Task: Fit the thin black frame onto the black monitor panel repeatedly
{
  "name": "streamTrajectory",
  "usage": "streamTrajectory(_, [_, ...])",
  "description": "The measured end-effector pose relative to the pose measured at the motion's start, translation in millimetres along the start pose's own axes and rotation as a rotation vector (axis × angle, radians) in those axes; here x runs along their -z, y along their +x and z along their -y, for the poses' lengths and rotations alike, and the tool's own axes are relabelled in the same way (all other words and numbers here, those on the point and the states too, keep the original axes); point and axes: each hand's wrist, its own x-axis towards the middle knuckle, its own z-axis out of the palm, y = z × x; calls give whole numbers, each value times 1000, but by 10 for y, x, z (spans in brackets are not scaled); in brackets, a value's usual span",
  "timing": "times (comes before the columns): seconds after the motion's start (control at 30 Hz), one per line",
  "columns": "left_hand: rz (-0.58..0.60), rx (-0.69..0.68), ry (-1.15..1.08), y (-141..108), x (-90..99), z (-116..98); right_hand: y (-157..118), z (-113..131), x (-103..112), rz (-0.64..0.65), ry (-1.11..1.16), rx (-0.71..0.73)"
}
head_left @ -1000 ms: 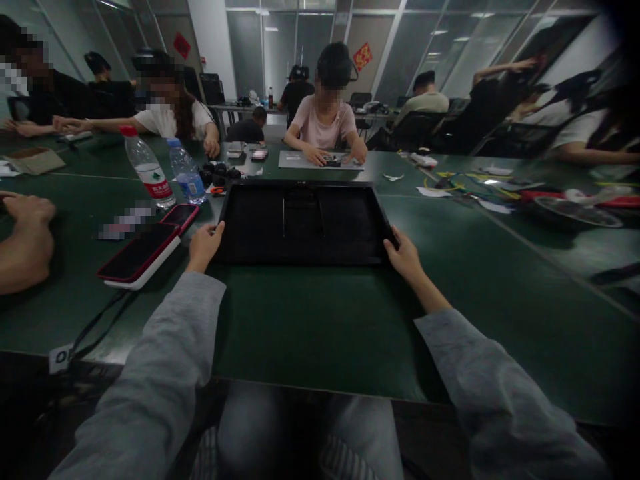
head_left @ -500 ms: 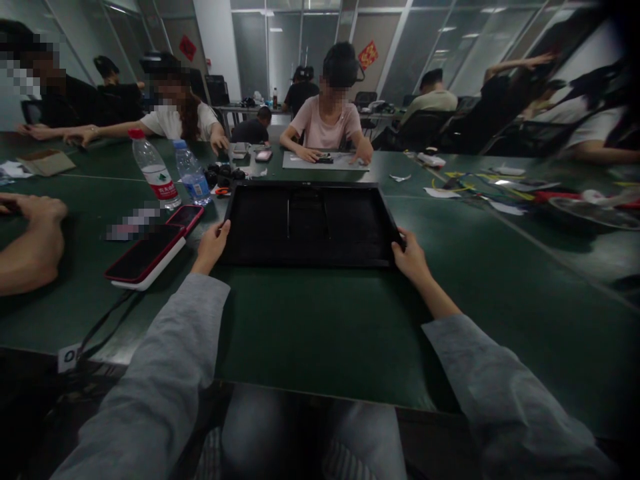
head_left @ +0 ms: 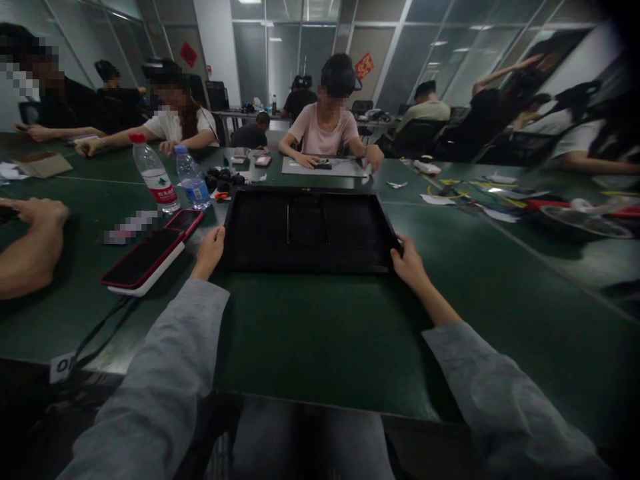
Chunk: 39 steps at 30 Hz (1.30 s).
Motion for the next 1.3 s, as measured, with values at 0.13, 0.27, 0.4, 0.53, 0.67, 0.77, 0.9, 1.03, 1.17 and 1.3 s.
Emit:
streamTrajectory(0.13, [3, 16, -5, -16, 13, -28, -9, 26, 11, 2, -3, 6])
streamTrajectory(0.27, [7, 11, 2, -13, 24, -36, -5, 56, 16, 17, 13, -14])
streamTrajectory(0.4, [-6, 40, 43, 5, 27, -21, 9, 22, -2, 20, 5, -17])
streamTrajectory(0.53, [0, 62, 75, 22, 24, 4, 16, -38, -26, 7, -5, -12])
streamTrajectory(0.67, [9, 39, 57, 39, 21, 11, 19, -35, -19, 15, -13, 1])
streamTrajectory(0.77, [25, 30, 77, 53, 15, 8, 13, 22, 3, 16, -5, 14])
streamTrajectory(0.9, [31, 43, 110, 66, 4, 14, -9, 100, 23, 22, -5, 12])
streamTrajectory(1.03, [14, 47, 108, 54, 6, 2, -24, 132, 34, 24, 0, 3])
streamTrajectory(1.17, [24, 62, 104, 27, 20, -37, -17, 112, 39, 23, 12, -4])
streamTrajectory(1.3, [35, 63, 154, 18, 22, -65, -3, 55, 22, 17, -9, -21])
